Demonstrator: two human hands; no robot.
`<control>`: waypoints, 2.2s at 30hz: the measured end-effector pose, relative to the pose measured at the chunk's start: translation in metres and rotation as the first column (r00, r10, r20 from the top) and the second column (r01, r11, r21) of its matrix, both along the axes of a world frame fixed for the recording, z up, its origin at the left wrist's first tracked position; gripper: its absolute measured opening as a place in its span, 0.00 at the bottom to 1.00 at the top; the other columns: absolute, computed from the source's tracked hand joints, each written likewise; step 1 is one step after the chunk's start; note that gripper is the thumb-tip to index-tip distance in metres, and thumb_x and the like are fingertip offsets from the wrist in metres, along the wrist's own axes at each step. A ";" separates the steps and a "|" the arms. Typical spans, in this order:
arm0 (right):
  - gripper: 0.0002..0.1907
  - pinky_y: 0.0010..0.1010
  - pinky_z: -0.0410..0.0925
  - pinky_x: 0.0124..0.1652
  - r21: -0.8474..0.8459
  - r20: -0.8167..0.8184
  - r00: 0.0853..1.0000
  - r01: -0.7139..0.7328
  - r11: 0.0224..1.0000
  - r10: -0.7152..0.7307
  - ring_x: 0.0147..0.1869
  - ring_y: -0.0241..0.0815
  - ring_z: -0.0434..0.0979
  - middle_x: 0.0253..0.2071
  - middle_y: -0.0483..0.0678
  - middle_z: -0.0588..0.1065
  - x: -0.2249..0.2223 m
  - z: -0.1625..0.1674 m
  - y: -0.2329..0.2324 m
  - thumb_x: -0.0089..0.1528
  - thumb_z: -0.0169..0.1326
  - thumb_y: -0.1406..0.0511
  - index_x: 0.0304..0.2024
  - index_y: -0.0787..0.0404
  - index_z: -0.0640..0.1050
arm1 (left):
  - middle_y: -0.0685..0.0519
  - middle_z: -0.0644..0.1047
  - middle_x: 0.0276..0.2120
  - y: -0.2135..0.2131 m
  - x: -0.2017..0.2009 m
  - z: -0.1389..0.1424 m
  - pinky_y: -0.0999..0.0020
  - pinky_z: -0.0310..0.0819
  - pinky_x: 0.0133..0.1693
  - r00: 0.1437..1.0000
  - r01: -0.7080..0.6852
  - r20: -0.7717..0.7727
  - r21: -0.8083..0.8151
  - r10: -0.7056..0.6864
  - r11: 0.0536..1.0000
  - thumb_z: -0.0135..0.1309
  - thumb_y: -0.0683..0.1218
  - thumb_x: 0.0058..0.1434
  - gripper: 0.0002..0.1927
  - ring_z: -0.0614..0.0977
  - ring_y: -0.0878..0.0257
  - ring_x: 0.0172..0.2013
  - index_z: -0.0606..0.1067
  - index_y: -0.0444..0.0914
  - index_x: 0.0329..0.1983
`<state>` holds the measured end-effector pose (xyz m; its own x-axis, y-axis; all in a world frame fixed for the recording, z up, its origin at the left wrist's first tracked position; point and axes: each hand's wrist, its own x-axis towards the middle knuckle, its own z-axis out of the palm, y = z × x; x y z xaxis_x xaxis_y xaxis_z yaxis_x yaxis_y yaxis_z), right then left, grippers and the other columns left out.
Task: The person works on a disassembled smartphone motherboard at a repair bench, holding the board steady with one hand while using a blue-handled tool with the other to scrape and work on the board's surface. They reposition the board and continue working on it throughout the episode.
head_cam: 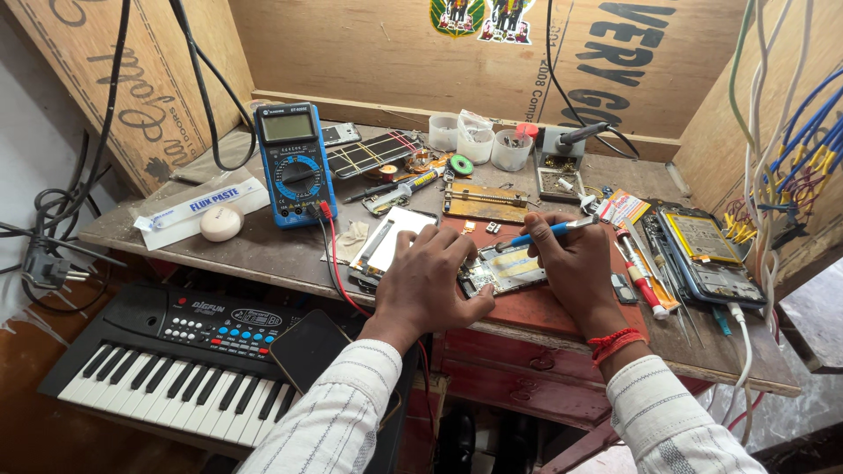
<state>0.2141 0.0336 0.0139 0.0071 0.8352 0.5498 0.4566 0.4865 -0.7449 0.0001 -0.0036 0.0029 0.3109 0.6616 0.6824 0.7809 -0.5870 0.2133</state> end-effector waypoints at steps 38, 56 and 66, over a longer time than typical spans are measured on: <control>0.18 0.24 0.62 0.22 0.017 0.031 0.999 0.020 1.000 -0.021 0.21 0.27 0.72 0.18 0.41 0.75 -0.002 0.003 -0.003 0.67 0.56 0.56 0.33 0.63 0.84 | 0.53 0.74 0.34 0.000 -0.001 0.004 0.54 0.64 0.46 1.000 -0.001 -0.013 -0.059 0.000 0.998 0.63 0.61 0.47 0.21 0.76 0.55 0.40 0.76 0.41 0.34; 0.18 0.24 0.60 0.22 0.005 0.017 1.000 0.001 1.000 -0.001 0.21 0.27 0.69 0.19 0.42 0.75 0.000 0.000 -0.003 0.67 0.57 0.56 0.33 0.64 0.84 | 0.53 0.74 0.33 0.001 0.000 0.002 0.54 0.63 0.45 1.000 0.012 0.006 -0.044 -0.012 0.999 0.63 0.61 0.47 0.21 0.76 0.55 0.40 0.76 0.41 0.34; 0.19 0.24 0.61 0.22 0.013 0.034 0.999 0.021 1.000 -0.021 0.21 0.28 0.71 0.18 0.42 0.75 -0.002 0.000 -0.006 0.67 0.57 0.55 0.31 0.63 0.83 | 0.53 0.74 0.32 0.000 -0.001 0.002 0.56 0.63 0.46 1.000 0.003 0.000 -0.091 -0.003 0.996 0.62 0.61 0.48 0.21 0.76 0.56 0.39 0.76 0.42 0.35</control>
<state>0.2125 0.0279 0.0139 0.0058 0.8280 0.5607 0.4920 0.4857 -0.7225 -0.0010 -0.0038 0.0047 0.3129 0.7199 0.6196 0.7791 -0.5676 0.2661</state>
